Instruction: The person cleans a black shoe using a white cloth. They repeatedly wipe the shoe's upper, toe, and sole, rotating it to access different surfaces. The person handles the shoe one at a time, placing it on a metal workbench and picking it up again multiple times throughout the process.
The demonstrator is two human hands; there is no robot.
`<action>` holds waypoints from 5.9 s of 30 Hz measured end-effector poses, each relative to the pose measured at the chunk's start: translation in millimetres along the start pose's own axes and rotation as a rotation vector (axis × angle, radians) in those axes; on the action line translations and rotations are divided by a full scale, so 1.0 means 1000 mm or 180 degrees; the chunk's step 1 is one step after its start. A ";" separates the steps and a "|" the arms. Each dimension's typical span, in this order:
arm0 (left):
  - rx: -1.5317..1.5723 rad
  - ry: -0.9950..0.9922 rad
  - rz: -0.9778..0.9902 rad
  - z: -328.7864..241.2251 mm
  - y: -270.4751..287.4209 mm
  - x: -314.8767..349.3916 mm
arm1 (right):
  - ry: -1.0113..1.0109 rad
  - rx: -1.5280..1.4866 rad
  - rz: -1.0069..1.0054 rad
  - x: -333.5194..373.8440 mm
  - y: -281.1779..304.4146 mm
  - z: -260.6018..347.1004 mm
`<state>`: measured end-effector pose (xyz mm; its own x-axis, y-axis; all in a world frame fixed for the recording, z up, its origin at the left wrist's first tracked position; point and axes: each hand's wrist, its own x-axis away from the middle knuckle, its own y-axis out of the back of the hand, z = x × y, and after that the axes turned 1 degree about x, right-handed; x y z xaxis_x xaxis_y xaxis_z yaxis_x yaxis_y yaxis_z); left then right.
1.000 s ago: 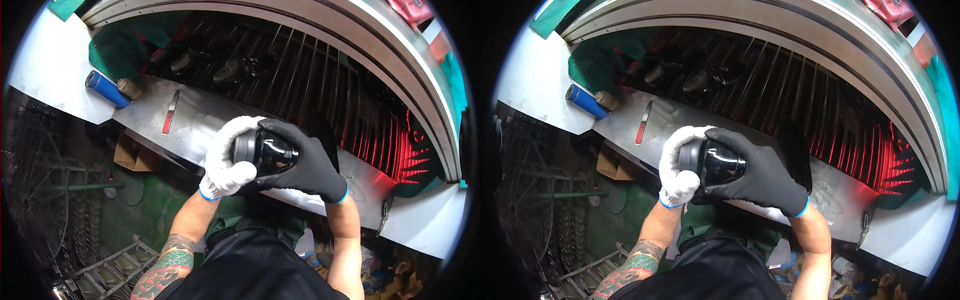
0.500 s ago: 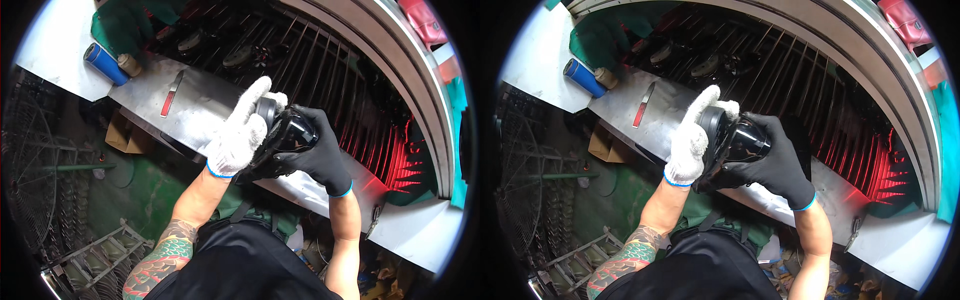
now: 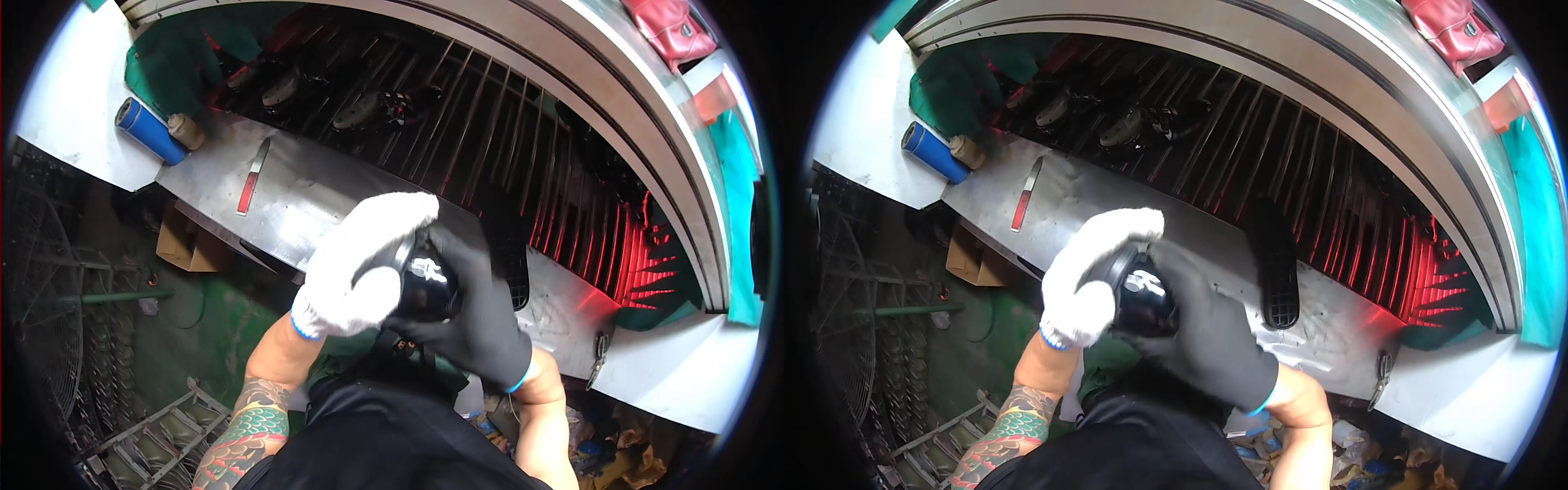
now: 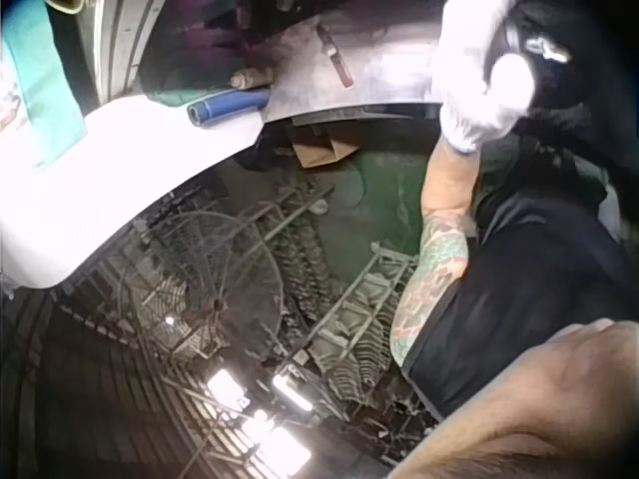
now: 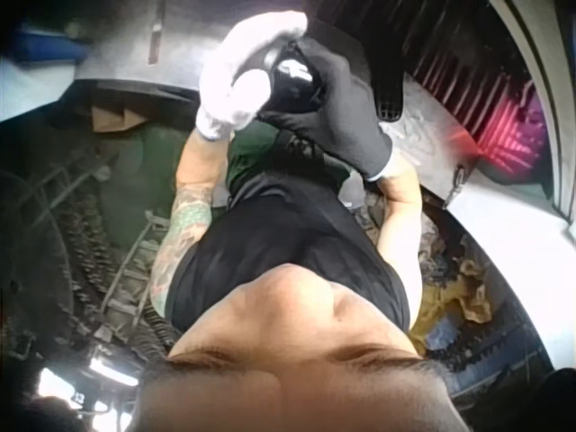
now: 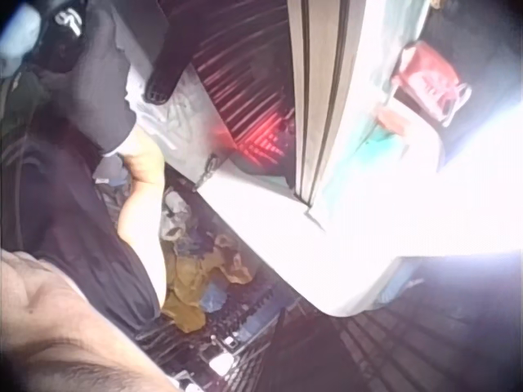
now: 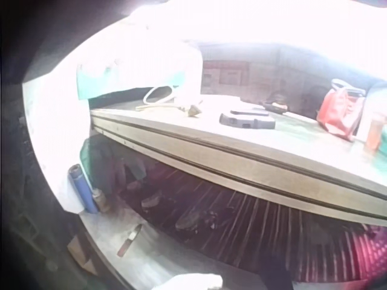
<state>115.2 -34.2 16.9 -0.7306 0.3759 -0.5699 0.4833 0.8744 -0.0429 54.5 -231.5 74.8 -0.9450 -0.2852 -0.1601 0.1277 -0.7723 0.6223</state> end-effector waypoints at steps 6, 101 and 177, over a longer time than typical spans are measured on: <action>0.0077 0.0920 0.0046 -0.043 0.003 0.015 | 0.0667 -0.0274 0.0051 0.015 -0.015 -0.012; 0.0264 0.0344 -0.2218 0.062 -0.027 0.029 | -0.1683 -0.2896 0.1242 0.093 -0.049 -0.097; -0.2012 0.2707 0.0601 0.186 0.107 -0.133 | -0.0726 0.0294 0.1389 0.074 -0.002 -0.133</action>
<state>354.1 -47.6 -64.5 -0.8839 0.3982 0.2453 0.4647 0.6884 0.5569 24.3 -326.9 -40.5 -0.8526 -0.4311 0.2954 0.5082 -0.5522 0.6609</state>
